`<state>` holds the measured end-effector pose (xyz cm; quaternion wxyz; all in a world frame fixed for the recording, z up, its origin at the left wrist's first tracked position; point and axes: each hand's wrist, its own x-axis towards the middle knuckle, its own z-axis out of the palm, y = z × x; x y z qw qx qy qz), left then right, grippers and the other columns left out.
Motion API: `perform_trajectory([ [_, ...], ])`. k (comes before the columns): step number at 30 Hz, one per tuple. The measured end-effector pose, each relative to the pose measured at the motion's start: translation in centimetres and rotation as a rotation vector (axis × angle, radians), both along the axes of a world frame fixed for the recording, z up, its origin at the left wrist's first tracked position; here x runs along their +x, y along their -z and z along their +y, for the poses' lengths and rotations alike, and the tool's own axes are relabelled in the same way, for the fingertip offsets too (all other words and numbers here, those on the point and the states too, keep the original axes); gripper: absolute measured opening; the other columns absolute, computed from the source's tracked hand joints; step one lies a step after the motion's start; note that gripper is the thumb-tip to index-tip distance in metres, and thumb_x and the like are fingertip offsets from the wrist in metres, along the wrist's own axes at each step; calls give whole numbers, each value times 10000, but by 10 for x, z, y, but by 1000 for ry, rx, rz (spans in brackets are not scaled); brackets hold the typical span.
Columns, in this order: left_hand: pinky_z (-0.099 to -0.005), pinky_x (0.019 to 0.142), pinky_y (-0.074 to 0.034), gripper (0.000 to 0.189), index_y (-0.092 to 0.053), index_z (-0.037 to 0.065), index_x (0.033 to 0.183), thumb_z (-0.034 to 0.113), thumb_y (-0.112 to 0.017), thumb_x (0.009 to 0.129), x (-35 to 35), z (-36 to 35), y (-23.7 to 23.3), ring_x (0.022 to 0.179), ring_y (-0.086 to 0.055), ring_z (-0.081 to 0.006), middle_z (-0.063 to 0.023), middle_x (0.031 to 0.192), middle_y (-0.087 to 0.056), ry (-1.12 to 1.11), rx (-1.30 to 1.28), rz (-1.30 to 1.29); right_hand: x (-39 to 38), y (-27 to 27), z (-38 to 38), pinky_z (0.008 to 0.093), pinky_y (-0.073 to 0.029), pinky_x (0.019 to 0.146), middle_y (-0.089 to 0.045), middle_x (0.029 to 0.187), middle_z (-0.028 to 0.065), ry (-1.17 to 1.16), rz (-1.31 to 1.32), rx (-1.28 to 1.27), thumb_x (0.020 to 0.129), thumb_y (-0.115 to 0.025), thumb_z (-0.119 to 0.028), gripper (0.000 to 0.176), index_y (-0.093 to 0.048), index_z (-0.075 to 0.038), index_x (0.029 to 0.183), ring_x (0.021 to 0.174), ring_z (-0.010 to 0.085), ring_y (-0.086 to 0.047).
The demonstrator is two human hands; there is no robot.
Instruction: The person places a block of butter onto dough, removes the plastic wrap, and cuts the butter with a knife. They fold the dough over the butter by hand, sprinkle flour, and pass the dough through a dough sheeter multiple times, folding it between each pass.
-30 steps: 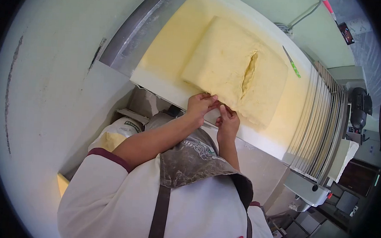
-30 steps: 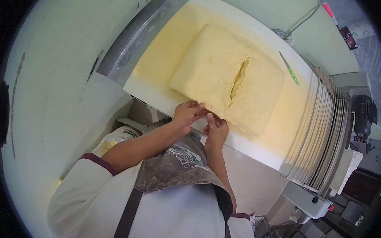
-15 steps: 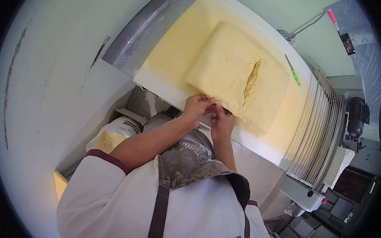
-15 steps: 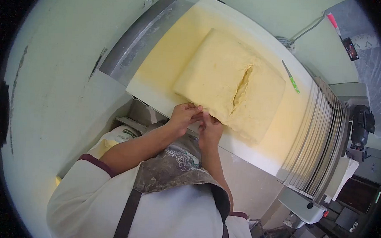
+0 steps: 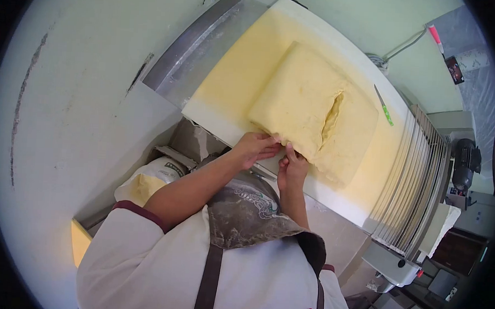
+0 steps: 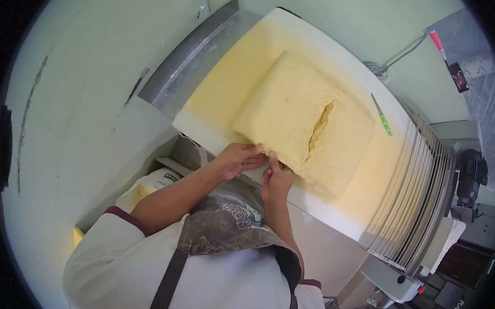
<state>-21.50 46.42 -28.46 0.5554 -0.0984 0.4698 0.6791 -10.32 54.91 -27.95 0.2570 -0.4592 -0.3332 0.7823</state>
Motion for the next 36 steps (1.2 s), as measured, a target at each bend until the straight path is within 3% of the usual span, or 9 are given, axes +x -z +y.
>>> perform_trajectory([
  [2, -311, 839, -544, 264, -612, -24, 1021, 197, -678, 894, -6, -3, -8, 894, -645, -189, -110, 985, -647, -73, 15, -50, 2, -1, -2, 219, -415, 476, -578, 832, -15, -15, 18, 14, 860, -703, -105, 222, -574, -90, 1040, 548, 78, -495],
  [4, -322, 858, -536, 285, -609, -25, 1028, 217, -679, 894, -5, -4, 8, 922, -644, -196, -117, 999, -651, -73, -26, 86, 4, -1, -2, 236, -421, 470, -575, 816, -9, -34, 8, 4, 835, -725, -94, 268, -580, -72, 1060, 548, 99, -502],
  [7, -332, 869, -531, 304, -608, -29, 1030, 233, -682, 893, -6, -8, 17, 946, -642, -202, -119, 994, -656, -61, -20, 158, -5, -11, -12, 212, -423, 488, -575, 818, -26, -239, -115, -87, 859, -705, -105, 211, -563, -99, 1016, 554, 70, -498],
  [10, -317, 834, -542, 284, -609, -28, 1016, 214, -685, 888, -13, -12, 7, 917, -651, -202, -115, 978, -657, 12, -40, 103, -19, -2, -9, 220, -434, 494, -577, 794, -26, -24, -4, -103, 857, -707, -113, 214, -562, -88, 1013, 554, 83, -503],
  [14, -300, 798, -553, 261, -608, -23, 1006, 193, -689, 883, -26, -12, 0, 874, -660, -192, -104, 971, -656, -80, -59, 68, -17, -1, -15, 231, -437, 487, -580, 776, -17, -63, -7, -14, 857, -708, -112, 204, -572, -73, 1003, 534, 92, -498],
  [19, -303, 824, -547, 303, -606, -25, 1036, 226, -688, 887, -26, -18, 15, 888, -655, -183, -109, 995, -655, -57, -39, 233, -25, 3, -22, 245, -435, 477, -575, 778, -5, -165, -69, -90, 855, -716, -120, 214, -580, -51, 1004, 520, 98, -494],
  [22, -289, 791, -555, 288, -606, -30, 1043, 209, -673, 896, -34, -23, 4, 861, -657, -176, -107, 966, -656, 34, -59, 163, -36, -3, -21, 231, -438, 470, -583, 759, -15, 13, -65, -105, 864, -707, -126, 204, -572, -81, 1010, 528, 86, -497],
  [33, -298, 749, -561, 245, -621, -36, 968, 206, -627, 928, -53, -31, 5, 799, -665, -190, -134, 891, -671, 142, -122, 282, -14, -2, -14, 282, -534, 574, -640, 875, 53, -97, -54, -90, 906, -663, -194, 230, -586, -27, 1043, 612, 150, -601],
  [36, -293, 702, -572, 217, -601, -39, 926, 177, -612, 937, -60, -31, -7, 753, -672, -192, -139, 852, -671, 162, -142, 290, 15, -3, -3, 295, -551, 602, -665, 893, 89, 4, -60, -68, 935, -621, -227, 231, -594, -8, 1003, 645, 172, -627],
])
